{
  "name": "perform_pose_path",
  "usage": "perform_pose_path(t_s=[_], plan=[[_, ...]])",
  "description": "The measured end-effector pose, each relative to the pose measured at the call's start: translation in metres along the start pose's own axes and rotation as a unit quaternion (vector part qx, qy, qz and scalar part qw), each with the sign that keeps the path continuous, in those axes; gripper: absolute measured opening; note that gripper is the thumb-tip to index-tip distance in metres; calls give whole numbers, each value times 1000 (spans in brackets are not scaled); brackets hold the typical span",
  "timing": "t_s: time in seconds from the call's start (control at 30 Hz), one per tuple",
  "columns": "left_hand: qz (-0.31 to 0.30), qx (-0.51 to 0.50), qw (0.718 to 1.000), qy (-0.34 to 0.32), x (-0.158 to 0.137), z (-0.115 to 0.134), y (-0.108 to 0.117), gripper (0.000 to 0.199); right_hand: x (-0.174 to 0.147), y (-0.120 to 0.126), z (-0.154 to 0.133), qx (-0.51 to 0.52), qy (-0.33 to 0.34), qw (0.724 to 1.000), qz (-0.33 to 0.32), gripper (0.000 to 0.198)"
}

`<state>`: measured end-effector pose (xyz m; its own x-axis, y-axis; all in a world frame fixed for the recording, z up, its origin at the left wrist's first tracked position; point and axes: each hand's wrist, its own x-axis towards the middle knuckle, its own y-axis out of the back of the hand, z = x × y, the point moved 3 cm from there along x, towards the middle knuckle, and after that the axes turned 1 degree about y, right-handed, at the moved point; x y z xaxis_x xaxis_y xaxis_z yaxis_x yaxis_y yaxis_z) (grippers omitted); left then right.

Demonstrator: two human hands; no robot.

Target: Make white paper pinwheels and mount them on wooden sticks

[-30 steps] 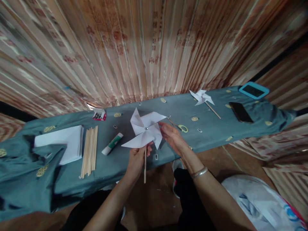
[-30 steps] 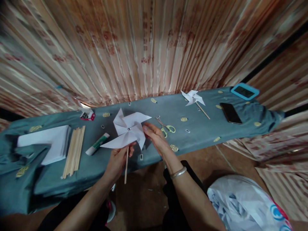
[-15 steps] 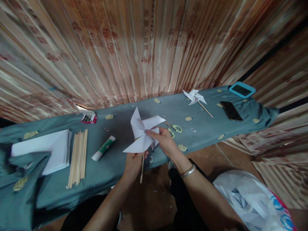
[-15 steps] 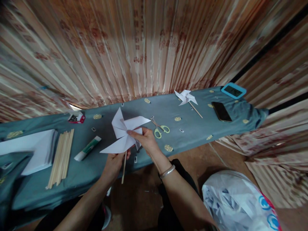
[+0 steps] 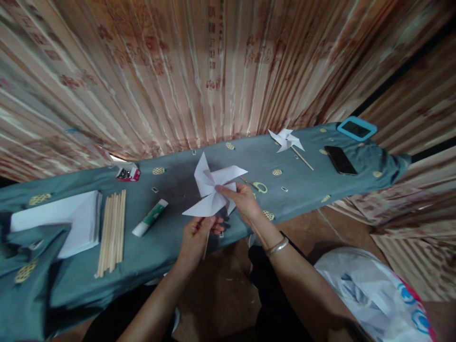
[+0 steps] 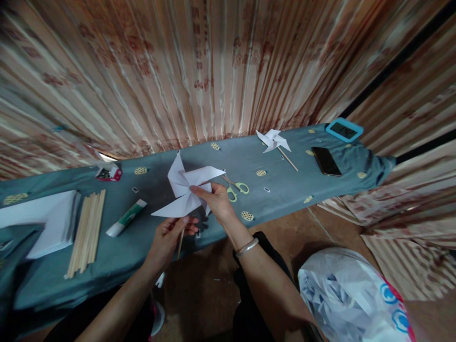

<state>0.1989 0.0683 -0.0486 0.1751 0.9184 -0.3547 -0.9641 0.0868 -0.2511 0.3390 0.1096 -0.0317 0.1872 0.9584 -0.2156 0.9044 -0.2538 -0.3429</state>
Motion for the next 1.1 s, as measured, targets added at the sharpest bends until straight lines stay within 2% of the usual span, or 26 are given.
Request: perform_pose_path(t_s=[0.37,0.77,1.1], plan=[[-13,-43,999,22,-3,-4,8,47,0,1,-7,-7,-1,999,32,34],[-7,-44,999,-3,-3,1,7,35,3,5,-3,-33,-11,999,35,40],[-1,-33,999,-23,0,-1,10,35,4,8,2,-29,-18,999,29,39]])
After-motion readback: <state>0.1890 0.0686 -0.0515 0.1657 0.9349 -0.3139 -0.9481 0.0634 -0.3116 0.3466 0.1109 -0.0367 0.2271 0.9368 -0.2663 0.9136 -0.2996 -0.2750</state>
